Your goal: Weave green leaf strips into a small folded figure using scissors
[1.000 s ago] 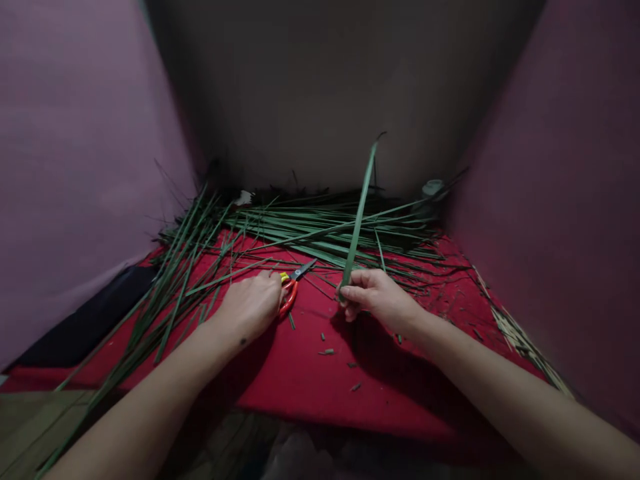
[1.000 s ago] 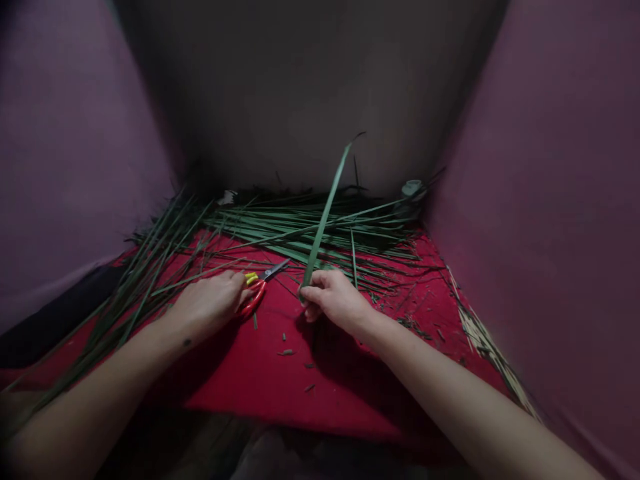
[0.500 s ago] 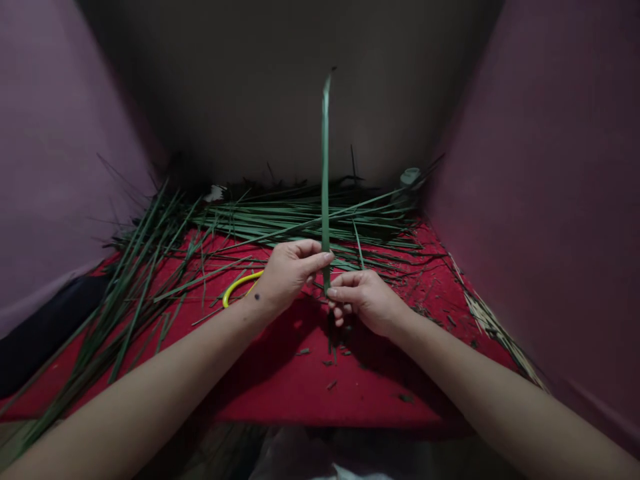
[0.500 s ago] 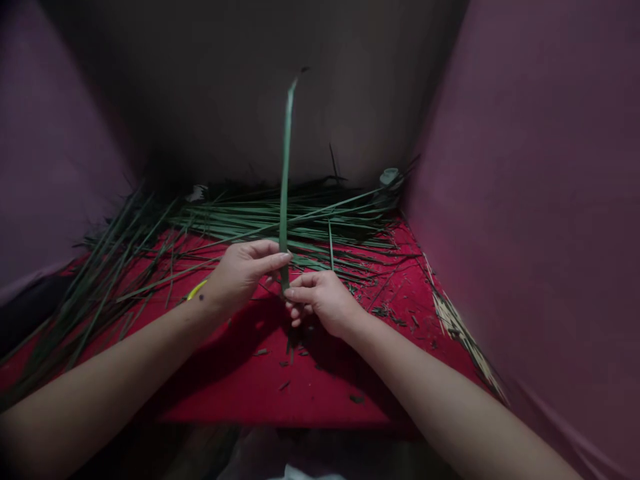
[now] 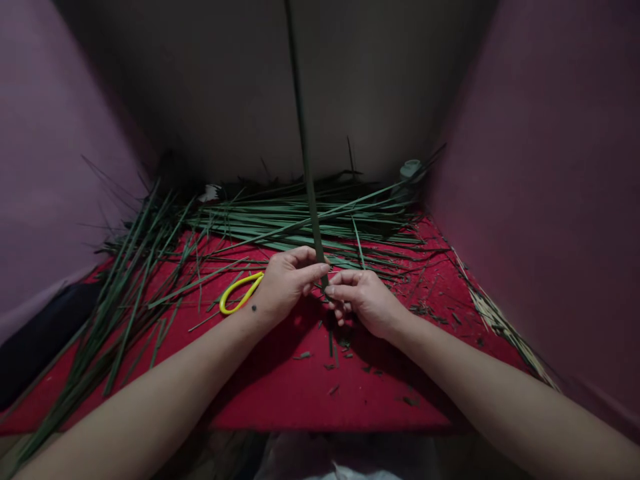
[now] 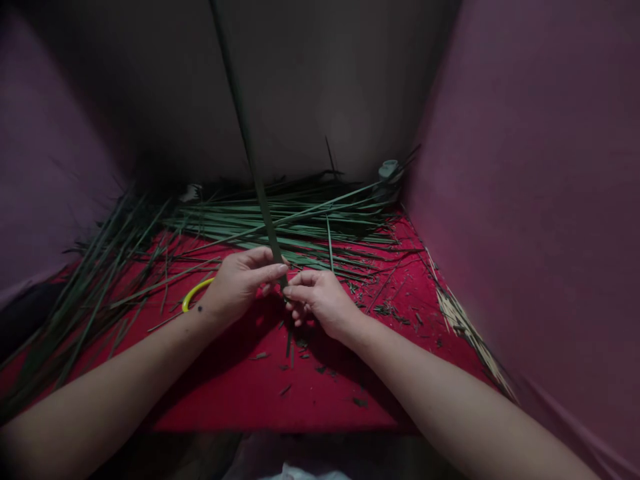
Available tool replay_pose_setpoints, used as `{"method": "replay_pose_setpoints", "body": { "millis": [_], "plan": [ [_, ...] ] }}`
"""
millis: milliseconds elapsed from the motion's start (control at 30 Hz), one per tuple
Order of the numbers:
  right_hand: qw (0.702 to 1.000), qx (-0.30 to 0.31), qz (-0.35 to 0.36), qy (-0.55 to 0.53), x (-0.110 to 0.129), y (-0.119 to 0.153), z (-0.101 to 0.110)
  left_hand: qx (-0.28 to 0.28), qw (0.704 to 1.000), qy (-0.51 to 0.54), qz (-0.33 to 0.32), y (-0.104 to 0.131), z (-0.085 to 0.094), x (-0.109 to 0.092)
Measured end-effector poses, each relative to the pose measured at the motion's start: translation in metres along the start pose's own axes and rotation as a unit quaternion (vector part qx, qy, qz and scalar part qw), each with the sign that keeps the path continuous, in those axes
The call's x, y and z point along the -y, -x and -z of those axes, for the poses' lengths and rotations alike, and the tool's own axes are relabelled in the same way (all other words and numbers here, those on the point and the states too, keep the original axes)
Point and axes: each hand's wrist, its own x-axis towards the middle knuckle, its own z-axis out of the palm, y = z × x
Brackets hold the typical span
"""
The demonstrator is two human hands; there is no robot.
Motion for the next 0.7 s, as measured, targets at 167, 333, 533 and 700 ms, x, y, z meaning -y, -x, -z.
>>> {"method": "replay_pose_setpoints", "body": {
  "millis": [167, 333, 533, 700],
  "plan": [
    [0.999, 0.024, 0.014, -0.04, -0.002, -0.002, 0.002, 0.018, 0.996, 0.077, 0.029, -0.001, 0.006, 0.008],
    [0.985, 0.121, -0.027, -0.119, 0.002, -0.001, 0.005, 0.136, 0.969, 0.187, 0.085, -0.001, 0.011, 0.005],
    [0.972, 0.182, -0.056, -0.138, 0.002, 0.0, 0.006, 0.139, 0.97, 0.171, 0.098, -0.003, 0.012, 0.007],
    [0.986, 0.131, -0.016, -0.103, -0.003, -0.005, 0.007, 0.082, 0.985, 0.1, 0.11, -0.002, 0.01, 0.01]
  ]
}}
